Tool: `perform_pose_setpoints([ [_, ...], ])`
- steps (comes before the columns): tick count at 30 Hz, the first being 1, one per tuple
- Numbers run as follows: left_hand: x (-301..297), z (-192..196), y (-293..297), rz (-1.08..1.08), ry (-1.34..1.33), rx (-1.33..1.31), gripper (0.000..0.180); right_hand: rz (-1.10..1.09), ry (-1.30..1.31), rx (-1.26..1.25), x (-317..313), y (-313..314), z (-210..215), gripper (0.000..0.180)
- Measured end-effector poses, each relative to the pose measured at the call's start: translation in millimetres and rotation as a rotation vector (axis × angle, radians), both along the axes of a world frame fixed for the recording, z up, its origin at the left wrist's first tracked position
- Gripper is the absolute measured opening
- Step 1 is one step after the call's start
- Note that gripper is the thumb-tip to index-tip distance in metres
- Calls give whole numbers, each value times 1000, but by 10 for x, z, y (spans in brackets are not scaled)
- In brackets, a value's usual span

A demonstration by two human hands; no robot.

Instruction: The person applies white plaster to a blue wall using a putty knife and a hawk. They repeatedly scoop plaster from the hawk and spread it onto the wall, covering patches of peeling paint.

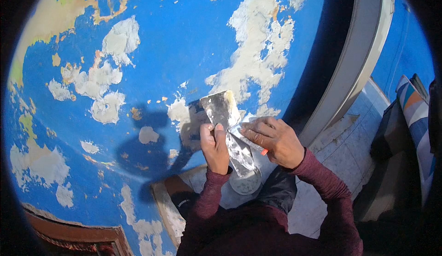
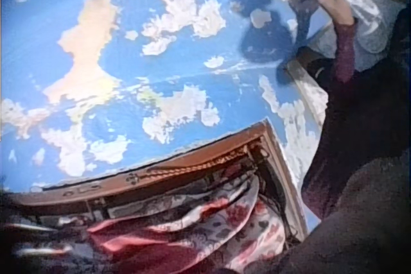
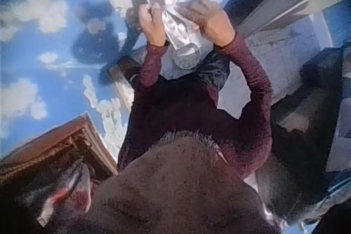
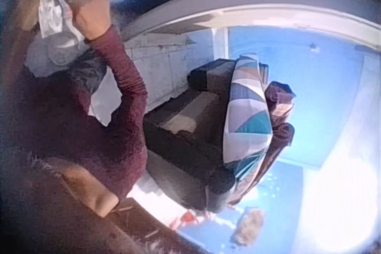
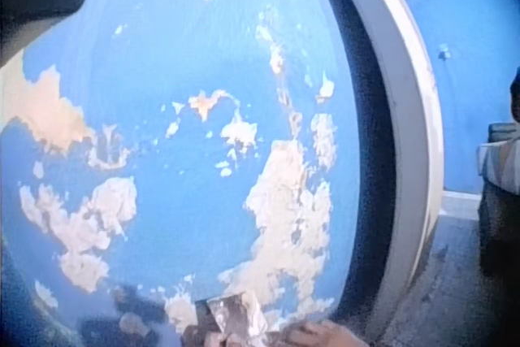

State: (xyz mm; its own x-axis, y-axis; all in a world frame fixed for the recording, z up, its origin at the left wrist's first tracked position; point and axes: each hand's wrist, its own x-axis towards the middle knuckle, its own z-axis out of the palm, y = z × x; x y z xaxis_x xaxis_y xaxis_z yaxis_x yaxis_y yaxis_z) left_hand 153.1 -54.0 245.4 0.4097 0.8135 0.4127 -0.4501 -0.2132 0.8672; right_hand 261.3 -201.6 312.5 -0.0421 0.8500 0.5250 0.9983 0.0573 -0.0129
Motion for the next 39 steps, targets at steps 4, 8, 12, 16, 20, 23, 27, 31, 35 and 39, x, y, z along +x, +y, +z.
perform_pose_setpoints([
  [4, 53, -33, -32, 161, 79, 74, 16, -10, -39, -129, 42, -118, -130, 58],
  [8, -28, -251, 202, 239, 64, 53, 15, 95, 354, -251, 311, -324, -247, 49],
  [12, -325, -186, 291, 304, 176, 2, 20, -3, 1251, -29, 798, -500, -528, 35],
  [16, -405, -305, 169, 218, 86, -162, 15, 3, 1631, 420, 1026, -416, -184, 20],
  [20, -411, -366, -93, 211, 313, -56, 14, -4, 1139, 622, 1416, -309, 376, 28],
  [23, -520, -882, 53, 164, 293, -74, 12, -77, 716, 733, 1533, -10, 752, 31],
  [27, -612, -832, -88, 182, 279, -245, 14, -233, 562, 815, 1652, 338, 911, 33],
  [31, -815, -993, -26, 135, 209, -243, 23, -355, 199, 902, 1721, 636, 886, 41],
  [35, -1139, -1391, 166, 274, 383, 141, 21, -475, 31, 898, 1749, 819, 867, 62],
  [39, -1236, -1398, 143, 344, 499, 105, 29, -488, -111, 947, 1865, 1050, 731, 68],
])
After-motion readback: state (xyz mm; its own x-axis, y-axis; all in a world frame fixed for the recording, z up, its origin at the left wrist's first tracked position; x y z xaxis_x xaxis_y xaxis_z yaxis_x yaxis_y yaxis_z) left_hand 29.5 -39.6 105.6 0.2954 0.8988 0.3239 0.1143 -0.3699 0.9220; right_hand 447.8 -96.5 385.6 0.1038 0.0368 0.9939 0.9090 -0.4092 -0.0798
